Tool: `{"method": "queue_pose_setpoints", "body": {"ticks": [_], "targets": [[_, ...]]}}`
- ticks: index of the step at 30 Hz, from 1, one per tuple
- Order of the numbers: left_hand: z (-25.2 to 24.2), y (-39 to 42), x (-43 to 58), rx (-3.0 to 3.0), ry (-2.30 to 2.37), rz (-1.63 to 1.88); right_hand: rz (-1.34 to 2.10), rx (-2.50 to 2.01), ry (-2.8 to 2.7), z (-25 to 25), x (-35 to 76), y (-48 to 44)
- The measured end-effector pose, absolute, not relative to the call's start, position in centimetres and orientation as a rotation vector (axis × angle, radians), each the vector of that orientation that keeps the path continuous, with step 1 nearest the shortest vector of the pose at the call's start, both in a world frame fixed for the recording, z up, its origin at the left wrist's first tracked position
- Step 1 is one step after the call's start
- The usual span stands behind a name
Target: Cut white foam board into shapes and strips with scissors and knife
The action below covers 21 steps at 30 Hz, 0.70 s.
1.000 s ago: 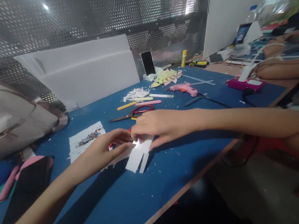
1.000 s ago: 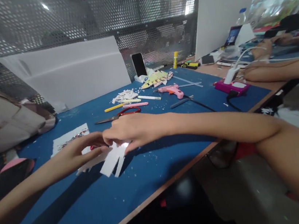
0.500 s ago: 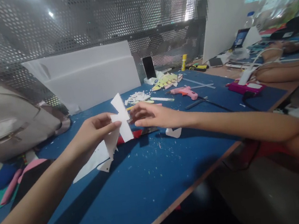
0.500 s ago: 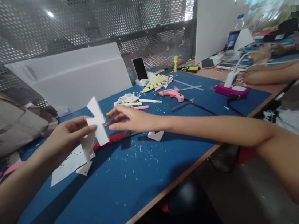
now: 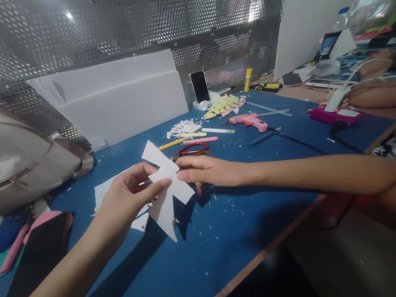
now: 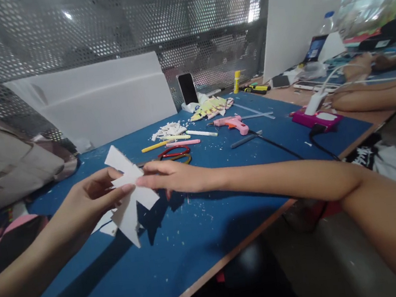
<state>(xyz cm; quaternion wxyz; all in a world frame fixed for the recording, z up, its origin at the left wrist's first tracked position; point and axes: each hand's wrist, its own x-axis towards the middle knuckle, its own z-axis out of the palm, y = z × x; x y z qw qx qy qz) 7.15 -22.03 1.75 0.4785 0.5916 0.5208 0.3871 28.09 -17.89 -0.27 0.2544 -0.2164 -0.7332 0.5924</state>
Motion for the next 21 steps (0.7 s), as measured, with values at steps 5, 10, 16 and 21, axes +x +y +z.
{"method": "queue_pose_setpoints", "body": {"ticks": [5,10,16,21], "targets": [[1.69,-22.08,7.10,1.440,1.306,0.898,1.517,-0.622,-2.058,0.22,27.84,-18.54],[1.36,-21.75,6.88,1.372,1.301,0.856,1.553,-0.702,-2.058,0.78,27.92,-18.52],[1.44,-21.80,7.15,1.332,1.278,0.810,1.575,-0.621,-2.047,0.37,28.01,-18.19],[1.52,-22.19,7.44,1.320,1.279,0.873,1.311,-0.569,-2.233,0.34,28.45,-17.83]]}}
